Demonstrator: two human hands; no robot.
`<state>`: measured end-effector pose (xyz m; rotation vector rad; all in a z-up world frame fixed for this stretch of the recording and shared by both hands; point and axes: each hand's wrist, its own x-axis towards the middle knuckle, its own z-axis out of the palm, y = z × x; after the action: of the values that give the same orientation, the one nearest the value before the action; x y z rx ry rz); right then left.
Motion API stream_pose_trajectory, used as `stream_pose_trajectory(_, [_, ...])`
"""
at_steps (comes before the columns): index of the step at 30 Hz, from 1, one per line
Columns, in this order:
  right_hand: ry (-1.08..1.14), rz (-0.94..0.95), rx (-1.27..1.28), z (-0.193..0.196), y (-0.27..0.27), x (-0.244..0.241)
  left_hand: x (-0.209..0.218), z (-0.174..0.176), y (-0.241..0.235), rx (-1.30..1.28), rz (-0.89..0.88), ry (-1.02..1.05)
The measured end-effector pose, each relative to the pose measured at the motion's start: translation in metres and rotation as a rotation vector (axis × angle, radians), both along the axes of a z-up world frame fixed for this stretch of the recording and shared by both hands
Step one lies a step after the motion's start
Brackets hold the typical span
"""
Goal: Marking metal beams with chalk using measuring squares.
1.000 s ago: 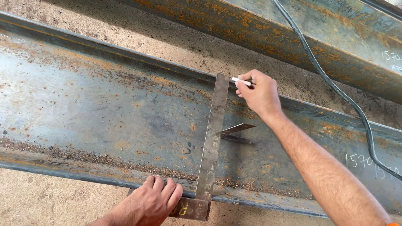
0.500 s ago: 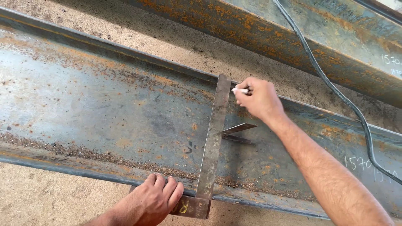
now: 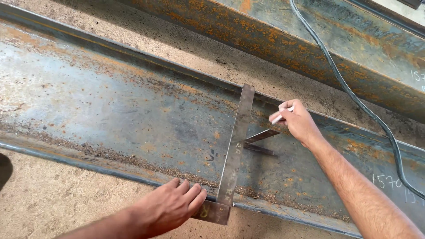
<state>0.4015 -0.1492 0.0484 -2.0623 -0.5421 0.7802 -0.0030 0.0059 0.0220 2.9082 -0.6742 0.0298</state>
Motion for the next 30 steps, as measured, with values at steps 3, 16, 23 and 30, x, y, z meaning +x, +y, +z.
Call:
stream_pose_trajectory(3, [-0.086, 0.047, -0.075, -0.008, -0.022, -0.005, 0.004, 0.046, 0.025, 0.031, -0.031, 0.472])
stream_pose_trajectory(16, [-0.631, 0.655, -0.489, 0.012, -0.02, -0.098, -0.036, 0.037, 0.191, 0.369, 0.352, 0.589])
stream_pose_trajectory(23, [-0.711, 0.629, -0.499, -0.016, -0.015, -0.098, -0.04, 0.022, 0.221, 0.368, 0.414, 0.351])
stream_pose_trajectory(30, [-0.698, 0.579, -0.338, 0.019, -0.013, -0.118, -0.039, -0.008, 0.225, 0.401, 0.399, 0.331])
